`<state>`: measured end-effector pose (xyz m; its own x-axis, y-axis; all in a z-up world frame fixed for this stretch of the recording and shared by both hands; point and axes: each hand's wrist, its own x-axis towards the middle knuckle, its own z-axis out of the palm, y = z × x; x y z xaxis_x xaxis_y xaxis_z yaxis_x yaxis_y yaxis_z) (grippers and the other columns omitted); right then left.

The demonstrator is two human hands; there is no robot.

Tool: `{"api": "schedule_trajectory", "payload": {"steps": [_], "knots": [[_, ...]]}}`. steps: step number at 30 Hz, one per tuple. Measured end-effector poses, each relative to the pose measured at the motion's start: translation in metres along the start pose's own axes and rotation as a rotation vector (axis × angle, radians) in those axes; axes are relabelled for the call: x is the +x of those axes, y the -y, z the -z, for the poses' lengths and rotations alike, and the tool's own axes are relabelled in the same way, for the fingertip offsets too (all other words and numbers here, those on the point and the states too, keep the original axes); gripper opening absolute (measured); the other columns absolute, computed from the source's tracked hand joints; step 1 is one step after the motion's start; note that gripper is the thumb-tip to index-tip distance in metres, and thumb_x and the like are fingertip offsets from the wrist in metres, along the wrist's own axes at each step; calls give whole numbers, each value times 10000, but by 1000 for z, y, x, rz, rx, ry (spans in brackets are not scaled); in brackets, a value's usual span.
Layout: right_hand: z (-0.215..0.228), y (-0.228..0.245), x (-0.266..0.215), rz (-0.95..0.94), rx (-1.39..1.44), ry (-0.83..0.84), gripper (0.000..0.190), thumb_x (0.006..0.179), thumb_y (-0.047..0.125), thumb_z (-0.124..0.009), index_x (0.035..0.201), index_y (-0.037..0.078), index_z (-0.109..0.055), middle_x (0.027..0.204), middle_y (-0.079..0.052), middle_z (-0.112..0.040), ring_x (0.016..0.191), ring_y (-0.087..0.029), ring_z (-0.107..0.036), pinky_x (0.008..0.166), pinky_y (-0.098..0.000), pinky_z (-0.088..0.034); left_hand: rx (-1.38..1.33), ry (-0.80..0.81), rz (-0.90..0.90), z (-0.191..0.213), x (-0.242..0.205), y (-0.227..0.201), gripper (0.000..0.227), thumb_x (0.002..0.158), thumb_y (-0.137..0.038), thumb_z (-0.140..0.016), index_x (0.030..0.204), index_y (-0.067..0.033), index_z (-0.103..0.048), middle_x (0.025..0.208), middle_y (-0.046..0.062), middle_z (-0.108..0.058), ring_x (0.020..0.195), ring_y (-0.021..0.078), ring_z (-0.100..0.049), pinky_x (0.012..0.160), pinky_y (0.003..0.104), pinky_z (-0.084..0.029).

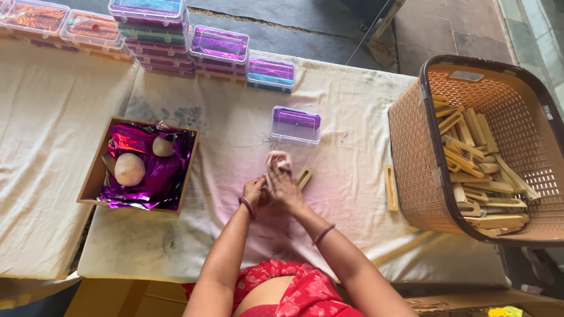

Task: The recorder wraps bunches of wooden sticks in purple foil and places them into plastic containers.

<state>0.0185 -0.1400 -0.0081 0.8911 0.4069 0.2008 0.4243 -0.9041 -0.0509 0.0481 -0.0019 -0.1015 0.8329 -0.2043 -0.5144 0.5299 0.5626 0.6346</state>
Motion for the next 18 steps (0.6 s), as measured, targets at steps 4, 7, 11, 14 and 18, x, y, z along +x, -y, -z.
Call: {"api": "schedule_trajectory", "payload": {"steps": [4, 7, 11, 14, 18], "knots": [[32, -10, 23, -163, 135, 312, 744, 1050, 538, -361, 1649, 131, -187, 1718, -85, -39, 1568, -307, -87, 1258, -533, -93, 24, -2, -31, -2, -4, -1, 269, 1040, -278, -685, 1027, -18, -751, 855, 73, -716, 651, 122, -652, 584, 281, -552], [13, 1, 19, -223, 119, 231, 757, 1057, 519, -383, 1621, 63, -166, 1721, -142, -7, 1578, -337, -73, 1265, -497, -123, -50, 19, -24, 0, 2, 4, 224, 1019, -238, -653, 1064, -49, -766, 871, 27, -733, 680, 95, -665, 618, 258, -566], [20, 45, -5, -232, 29, 92, 573, 1087, 217, -390, 1567, -93, -339, 1588, -328, -309, 1313, -405, -462, 1116, -488, -401, 13, 22, 11, 10, 7, 4, 244, 1034, -278, -638, 1081, -74, -762, 828, 21, -632, 627, 103, -555, 534, 263, -455], [45, 57, -20, -120, 83, 122, 489, 1007, 75, -422, 1436, -154, -477, 1403, -367, -531, 1071, -376, -640, 945, -421, -558, -32, 41, 58, -14, -23, -18, 256, 1022, -259, -619, 1069, -39, -742, 892, 71, -694, 712, 146, -651, 612, 290, -553], [10, 14, -23, -100, 63, 46, 415, 1014, 35, -477, 1392, -120, -545, 1243, -262, -641, 969, -318, -672, 874, -359, -594, -97, 84, 48, -7, -5, 1, 255, 1005, -189, -684, 1119, 33, -736, 945, 123, -742, 781, 193, -710, 678, 328, -633]]}}
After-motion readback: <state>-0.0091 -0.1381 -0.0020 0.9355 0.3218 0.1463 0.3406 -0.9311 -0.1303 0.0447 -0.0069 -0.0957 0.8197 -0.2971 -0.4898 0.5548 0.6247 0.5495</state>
